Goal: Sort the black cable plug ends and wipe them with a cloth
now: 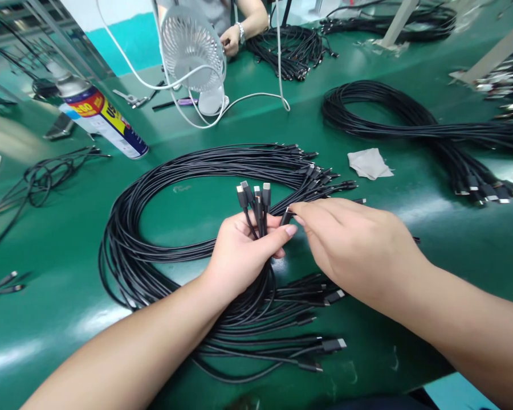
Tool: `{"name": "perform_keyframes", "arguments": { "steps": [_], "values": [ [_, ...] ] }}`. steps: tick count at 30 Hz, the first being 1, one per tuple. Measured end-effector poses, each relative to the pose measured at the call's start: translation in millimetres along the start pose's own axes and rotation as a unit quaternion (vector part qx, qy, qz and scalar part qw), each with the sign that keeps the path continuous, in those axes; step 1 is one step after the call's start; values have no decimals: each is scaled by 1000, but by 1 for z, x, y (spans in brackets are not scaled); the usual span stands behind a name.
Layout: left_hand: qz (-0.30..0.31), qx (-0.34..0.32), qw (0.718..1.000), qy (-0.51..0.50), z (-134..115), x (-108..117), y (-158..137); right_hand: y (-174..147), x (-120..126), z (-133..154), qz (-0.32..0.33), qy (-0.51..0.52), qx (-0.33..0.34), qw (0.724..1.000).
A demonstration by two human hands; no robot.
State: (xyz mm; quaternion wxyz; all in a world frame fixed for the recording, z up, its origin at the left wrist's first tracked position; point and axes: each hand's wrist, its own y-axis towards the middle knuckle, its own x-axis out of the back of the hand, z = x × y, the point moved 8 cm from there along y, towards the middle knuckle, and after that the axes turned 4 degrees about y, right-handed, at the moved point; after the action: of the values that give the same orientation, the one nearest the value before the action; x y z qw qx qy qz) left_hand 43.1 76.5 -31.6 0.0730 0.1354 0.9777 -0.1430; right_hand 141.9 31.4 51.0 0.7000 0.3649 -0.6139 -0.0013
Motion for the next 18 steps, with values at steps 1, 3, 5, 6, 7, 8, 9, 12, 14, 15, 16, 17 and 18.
{"name": "perform_keyframes", "arguments": {
  "steps": [1,3,5,6,7,8,9,12,14,15,16,17,18],
  "values": [
    [-1,0,1000,2,0,0,0,0,0,0,1,3,0,1000],
    [-4,1,1000,3,1,1,1,0,-1,-1,2,9,1,1000],
    [-3,2,1000,2,2,1,1,-1,0,-1,4,16,3,1000],
    [-3,2,1000,1,2,1,1,-1,0,-2,6,19,5,1000],
    [-3,2,1000,0,2,1,1,-1,0,-2,7,21,6,1000],
    [-3,1,1000,0,2,1,1,-1,0,-2,8,22,6,1000],
    [-4,1,1000,0,2,1,1,-1,1,-3,9,22,7,1000],
    [-5,1,1000,0,2,2,1,-1,1,-5,10,21,5,1000],
    [-5,3,1000,-2,2,2,1,-1,1,-6,13,27,3,1000],
    [-5,5,1000,-3,3,2,1,-1,0,-6,16,31,2,999],
    [-6,7,1000,-4,3,2,1,0,0,-7,18,35,1,999],
    [-7,9,1000,-3,3,2,1,0,0,-7,19,38,0,999],
    [-7,10,1000,-3,2,2,1,0,0,-8,20,39,-1,999]
  ]
}}
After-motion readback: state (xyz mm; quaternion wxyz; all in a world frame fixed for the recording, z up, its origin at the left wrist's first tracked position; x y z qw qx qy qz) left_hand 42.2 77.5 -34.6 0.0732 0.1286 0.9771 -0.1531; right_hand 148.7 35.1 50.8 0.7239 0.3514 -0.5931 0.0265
